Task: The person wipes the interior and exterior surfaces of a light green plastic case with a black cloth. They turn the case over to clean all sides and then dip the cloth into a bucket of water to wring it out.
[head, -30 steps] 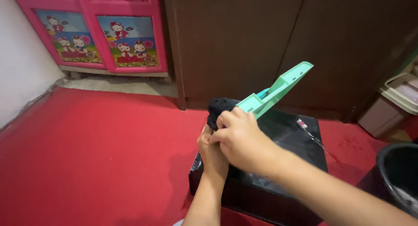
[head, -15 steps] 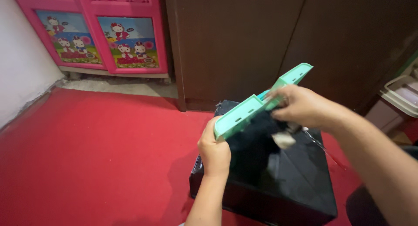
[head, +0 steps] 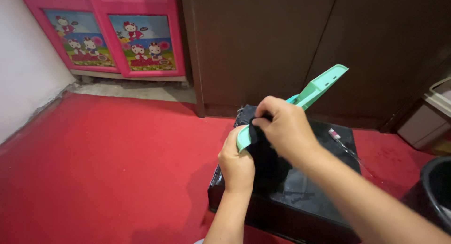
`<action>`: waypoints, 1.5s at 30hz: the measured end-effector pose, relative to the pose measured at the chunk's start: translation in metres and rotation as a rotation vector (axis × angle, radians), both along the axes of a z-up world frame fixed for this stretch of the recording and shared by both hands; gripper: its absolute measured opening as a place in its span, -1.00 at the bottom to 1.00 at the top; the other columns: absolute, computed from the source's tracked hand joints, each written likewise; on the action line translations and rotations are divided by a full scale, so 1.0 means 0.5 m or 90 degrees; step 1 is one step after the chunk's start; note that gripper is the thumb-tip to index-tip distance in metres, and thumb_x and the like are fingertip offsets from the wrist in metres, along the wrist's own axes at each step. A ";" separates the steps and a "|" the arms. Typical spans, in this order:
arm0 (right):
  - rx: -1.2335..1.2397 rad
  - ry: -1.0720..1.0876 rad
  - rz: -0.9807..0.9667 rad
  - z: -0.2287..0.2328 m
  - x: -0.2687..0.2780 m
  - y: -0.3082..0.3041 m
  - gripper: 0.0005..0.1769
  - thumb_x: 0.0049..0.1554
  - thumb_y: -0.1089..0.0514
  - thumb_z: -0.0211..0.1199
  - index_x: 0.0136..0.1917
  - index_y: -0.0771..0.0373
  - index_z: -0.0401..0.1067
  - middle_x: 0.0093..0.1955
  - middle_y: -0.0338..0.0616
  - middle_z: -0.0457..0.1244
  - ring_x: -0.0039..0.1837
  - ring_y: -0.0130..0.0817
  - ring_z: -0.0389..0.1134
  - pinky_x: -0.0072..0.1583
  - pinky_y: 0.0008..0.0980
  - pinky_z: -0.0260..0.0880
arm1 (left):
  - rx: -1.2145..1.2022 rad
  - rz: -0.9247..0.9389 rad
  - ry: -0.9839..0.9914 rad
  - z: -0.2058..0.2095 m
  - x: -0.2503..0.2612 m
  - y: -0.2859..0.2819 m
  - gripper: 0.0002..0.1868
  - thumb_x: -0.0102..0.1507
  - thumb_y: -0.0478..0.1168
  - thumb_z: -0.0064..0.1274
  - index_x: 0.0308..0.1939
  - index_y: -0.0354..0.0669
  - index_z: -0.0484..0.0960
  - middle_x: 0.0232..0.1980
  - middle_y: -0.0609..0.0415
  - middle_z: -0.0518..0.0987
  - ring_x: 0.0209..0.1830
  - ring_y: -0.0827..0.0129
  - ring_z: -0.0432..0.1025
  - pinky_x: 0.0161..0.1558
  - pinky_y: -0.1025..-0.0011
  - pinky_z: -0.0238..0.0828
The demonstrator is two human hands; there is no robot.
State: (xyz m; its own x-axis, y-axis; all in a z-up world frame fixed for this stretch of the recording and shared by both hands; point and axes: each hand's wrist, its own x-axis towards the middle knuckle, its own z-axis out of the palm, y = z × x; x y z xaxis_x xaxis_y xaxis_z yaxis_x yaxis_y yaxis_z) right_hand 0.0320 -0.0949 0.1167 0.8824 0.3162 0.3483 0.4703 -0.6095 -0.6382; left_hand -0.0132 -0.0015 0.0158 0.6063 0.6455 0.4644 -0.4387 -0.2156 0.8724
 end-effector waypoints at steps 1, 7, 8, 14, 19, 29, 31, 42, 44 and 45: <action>0.014 -0.080 0.015 -0.007 -0.018 0.011 -0.86 0.04 0.26 0.38 -0.10 0.26 0.47 -0.22 -0.03 0.37 -0.16 -0.11 0.44 -0.07 -0.22 0.41 | 0.011 0.009 -0.006 0.001 0.003 0.000 -0.62 0.16 -0.50 -0.08 0.00 -0.19 0.66 -0.08 -0.02 0.72 -0.02 0.23 0.63 0.05 0.38 0.51; 0.045 -0.219 0.101 -0.032 -0.082 0.032 -0.94 0.06 0.30 0.26 -0.14 0.27 0.48 -0.20 0.03 0.38 -0.08 0.06 0.42 -0.06 -0.11 0.41 | 0.057 -0.007 0.030 -0.012 0.003 -0.001 -0.81 0.25 -0.33 0.15 -0.05 -0.21 0.60 -0.15 -0.04 0.69 -0.14 0.20 0.63 -0.14 0.39 0.52; 0.034 -0.209 0.114 -0.028 -0.085 0.030 -0.94 0.06 0.30 0.26 -0.14 0.26 0.49 -0.19 0.03 0.39 -0.07 0.05 0.43 -0.06 -0.11 0.41 | 0.075 0.006 0.019 -0.014 0.001 -0.001 -0.80 0.24 -0.36 0.14 -0.04 -0.22 0.60 -0.13 -0.05 0.69 -0.12 0.18 0.62 -0.12 0.37 0.52; -0.222 -0.001 0.211 0.071 -0.043 -0.018 -0.89 0.01 0.26 0.30 -0.13 0.20 0.53 -0.23 -0.03 0.43 -0.12 -0.14 0.48 -0.08 -0.22 0.44 | 0.164 0.060 -0.051 -0.014 -0.005 -0.021 -0.59 0.12 -0.55 -0.10 0.00 -0.24 0.63 -0.07 -0.12 0.67 -0.02 0.04 0.59 0.02 0.30 0.51; -0.219 0.073 0.176 0.132 0.025 -0.081 -0.87 -0.05 0.29 0.36 -0.16 0.21 0.57 -0.28 -0.11 0.43 -0.18 -0.28 0.45 -0.13 -0.28 0.41 | 0.009 0.026 0.015 -0.006 0.007 -0.026 -0.63 0.18 -0.54 -0.11 -0.03 -0.19 0.65 -0.11 -0.09 0.71 -0.05 0.11 0.65 0.01 0.33 0.52; -0.001 -0.201 0.083 -0.022 -0.051 0.014 -0.90 0.08 0.25 0.29 -0.12 0.27 0.41 -0.22 0.07 0.37 -0.08 0.11 0.43 -0.07 -0.08 0.39 | 0.026 0.004 0.044 0.011 0.001 -0.021 -0.79 0.25 -0.40 0.01 -0.06 -0.19 0.63 -0.11 -0.03 0.70 -0.12 0.23 0.60 -0.07 0.36 0.51; -0.019 -0.216 0.160 -0.047 -0.063 0.012 -0.89 0.09 0.28 0.29 -0.08 0.27 0.43 -0.18 0.06 0.38 -0.02 0.08 0.42 -0.01 -0.08 0.38 | 0.076 0.000 0.031 0.012 -0.008 -0.009 -0.80 0.26 -0.35 0.08 -0.03 -0.22 0.58 -0.11 -0.04 0.67 -0.10 0.27 0.59 -0.11 0.36 0.50; 0.024 -0.373 0.121 -0.057 0.099 -0.091 -0.74 0.07 0.47 0.19 0.00 0.26 0.49 0.14 -0.01 0.40 0.24 -0.01 0.41 0.27 -0.16 0.43 | -0.015 0.056 0.064 0.004 0.026 -0.005 -0.58 0.15 -0.55 -0.15 -0.01 -0.16 0.64 -0.17 -0.06 0.73 -0.09 0.34 0.63 -0.02 0.39 0.50; -0.002 -0.364 0.114 -0.072 0.075 -0.082 -0.67 -0.02 0.50 0.17 0.00 0.27 0.47 0.15 0.01 0.39 0.24 0.05 0.38 0.26 -0.12 0.40 | -0.035 0.041 0.070 0.004 0.024 -0.011 -0.57 0.14 -0.56 -0.17 -0.01 -0.17 0.65 -0.17 -0.05 0.73 -0.10 0.34 0.63 -0.01 0.39 0.50; -0.018 -0.343 0.117 -0.080 0.051 -0.069 -0.64 -0.05 0.51 0.16 0.01 0.28 0.46 0.15 0.02 0.39 0.22 0.09 0.36 0.23 -0.11 0.40 | -0.041 0.032 0.063 0.005 0.022 -0.010 -0.54 0.13 -0.56 -0.20 -0.02 -0.17 0.65 -0.17 -0.04 0.74 -0.10 0.33 0.63 0.00 0.39 0.50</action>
State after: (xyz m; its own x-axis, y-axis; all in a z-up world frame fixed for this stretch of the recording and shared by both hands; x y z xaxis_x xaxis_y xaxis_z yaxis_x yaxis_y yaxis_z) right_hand 0.0573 -0.1296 0.0768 0.5117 0.4639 0.7231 0.8251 -0.5001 -0.2630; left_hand -0.0020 -0.0063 0.0180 0.6133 0.7028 0.3605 -0.3393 -0.1778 0.9237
